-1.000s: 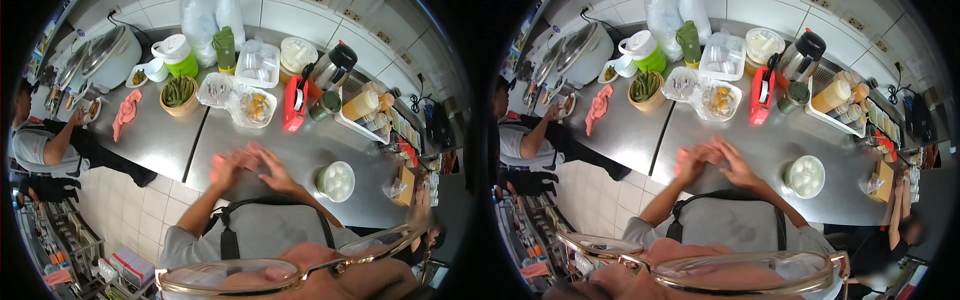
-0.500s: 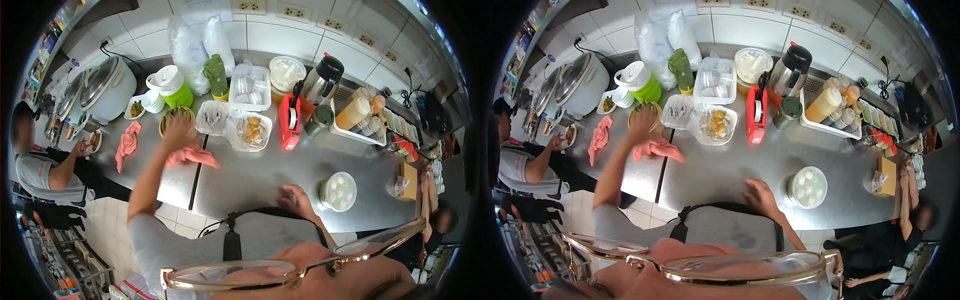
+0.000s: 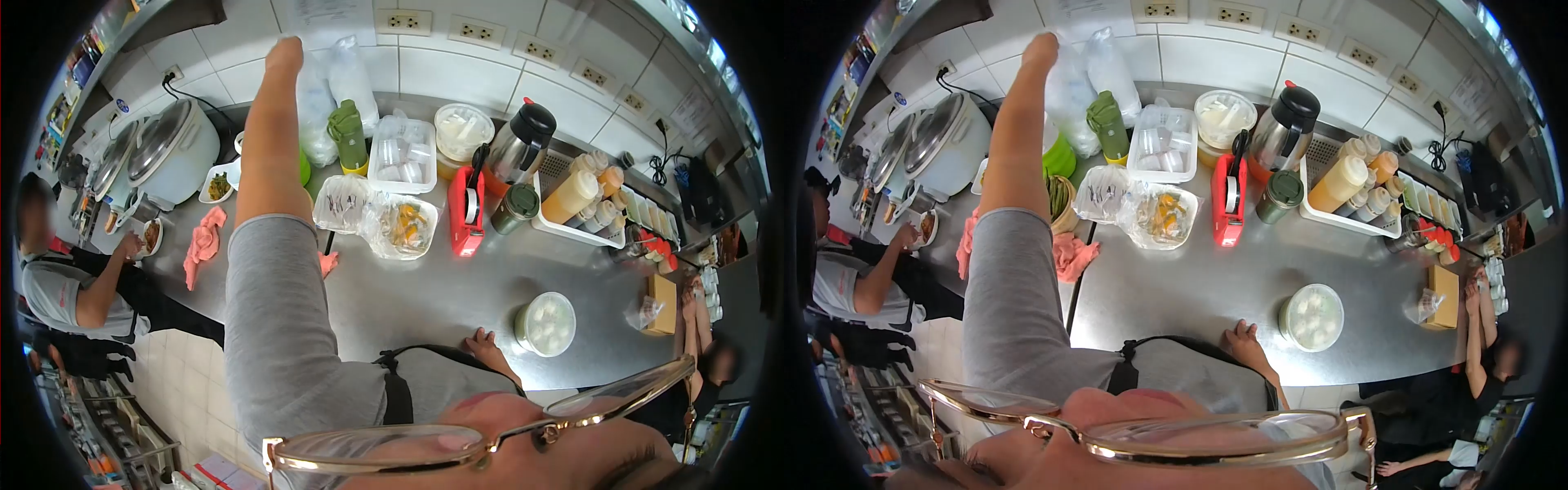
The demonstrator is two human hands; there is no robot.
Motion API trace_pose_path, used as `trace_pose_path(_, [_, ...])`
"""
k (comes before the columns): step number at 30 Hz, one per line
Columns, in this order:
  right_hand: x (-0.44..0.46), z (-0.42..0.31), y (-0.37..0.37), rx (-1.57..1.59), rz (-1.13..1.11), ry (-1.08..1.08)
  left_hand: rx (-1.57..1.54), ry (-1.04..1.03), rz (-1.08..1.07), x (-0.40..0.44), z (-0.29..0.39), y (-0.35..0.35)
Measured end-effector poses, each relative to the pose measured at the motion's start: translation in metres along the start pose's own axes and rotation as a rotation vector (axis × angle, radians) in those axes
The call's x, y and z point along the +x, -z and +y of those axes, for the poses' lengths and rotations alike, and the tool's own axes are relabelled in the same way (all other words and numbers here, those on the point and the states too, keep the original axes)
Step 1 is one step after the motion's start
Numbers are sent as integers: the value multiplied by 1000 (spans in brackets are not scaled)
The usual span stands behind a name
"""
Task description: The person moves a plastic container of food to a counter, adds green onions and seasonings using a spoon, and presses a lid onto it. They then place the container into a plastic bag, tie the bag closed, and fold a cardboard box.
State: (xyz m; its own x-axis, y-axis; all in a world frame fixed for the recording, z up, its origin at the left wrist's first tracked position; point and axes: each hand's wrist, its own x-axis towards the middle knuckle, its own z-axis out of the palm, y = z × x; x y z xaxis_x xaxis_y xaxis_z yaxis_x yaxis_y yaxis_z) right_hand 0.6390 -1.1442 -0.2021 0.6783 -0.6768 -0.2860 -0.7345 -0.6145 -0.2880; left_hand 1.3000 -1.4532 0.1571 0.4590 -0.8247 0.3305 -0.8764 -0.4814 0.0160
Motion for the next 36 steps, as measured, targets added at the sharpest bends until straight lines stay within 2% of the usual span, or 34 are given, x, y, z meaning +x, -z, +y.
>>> trace_pose_path(1, [0, 3, -8, -77, 53, 56, -21, 148, -54, -1, 8, 25])
trace_pose_path(2, [1, 5, -13, -68, 54, 58, -12, 145, -55, 0, 10, 45])
trace_pose_path(4, [4, 10, -22, -96, 115, 120, 57, -13, 129, 0, 6, 77])
trace_pose_path(5, [9, 19, -41, -88, 117, 123, 65, -16, 129, 9, -4, 77])
trace_pose_path(7, [24, 38, -88, -479, 246, 275, -104, -211, 542, 36, -29, 77])
trace_pose_path(8, [21, 32, -78, -467, 249, 283, -91, -213, 539, 21, -23, 89])
trace_pose_path(9, [18, 13, -35, -269, 189, 231, -86, -338, 529, -8, -7, 110])
trace_pose_path(10, [17, 9, -19, -192, 172, 209, -83, -462, 515, -37, 10, 128])
trace_pose_path(11, [17, 6, -10, -124, 160, 212, -71, -466, 505, -62, 23, 140])
trace_pose_path(13, [17, 2, 23, 110, 84, 260, -11, -679, 482, -110, 49, 173])
trace_pose_path(14, [17, -4, 58, 364, -68, 281, 0, -681, 482, -132, 63, 190])
trace_pose_path(15, [15, -15, 85, 369, -63, 290, 17, -698, 495, -151, 76, 206])
trace_pose_path(16, [10, -29, 110, 518, 5, 308, 33, -714, 506, -169, 89, 221])
trace_pose_path(17, [5, -40, 130, 668, 70, 324, 42, -714, 501, -188, 102, 236])
trace_pose_path(18, [3, -47, 146, 674, 70, 334, -11, -715, 479, -205, 116, 253])
trace_pose_path(20, [3, -54, 179, 758, 314, 418, -45, -718, 472, -231, 136, 285])
trace_pose_path(22, [-1, -53, 212, 788, 366, 428, -290, -746, 404, -249, 156, 310])
trace_pose_path(23, [-1, -50, 224, 814, 409, 424, -275, -752, 404, -253, 163, 321])
trace_pose_path(25, [7, -36, 242, 734, 690, 625, -509, -619, 307, -261, 179, 340])
trace_pose_path(26, [5, -34, 256, 658, 826, 675, -502, -622, 303, -278, 195, 350])
trace_pose_path(28, [-2, -37, 285, 571, 1029, 714, -560, -545, 422, -314, 224, 367])
trace_pose_path(30, [-11, -37, 299, 582, 1077, 698, -615, -479, 388, -320, 242, 373])
trace_pose_path(32, [-15, -31, 314, 658, 1245, 743, -668, -415, 360, -331, 266, 376])
trace_pose_path(33, [-20, -24, 320, 667, 1241, 739, -699, -298, 274, -340, 282, 371])
trace_pose_path(34, [-24, -17, 325, 829, 1236, 761, -727, -183, 185, -347, 295, 366])
trace_pose_path(35, [-29, -7, 329, 992, 1230, 779, -721, -343, 82, -341, 298, 354])
trace_pose_path(36, [-34, 7, 332, 999, 1235, 775, -715, -348, 77, -335, 302, 343])
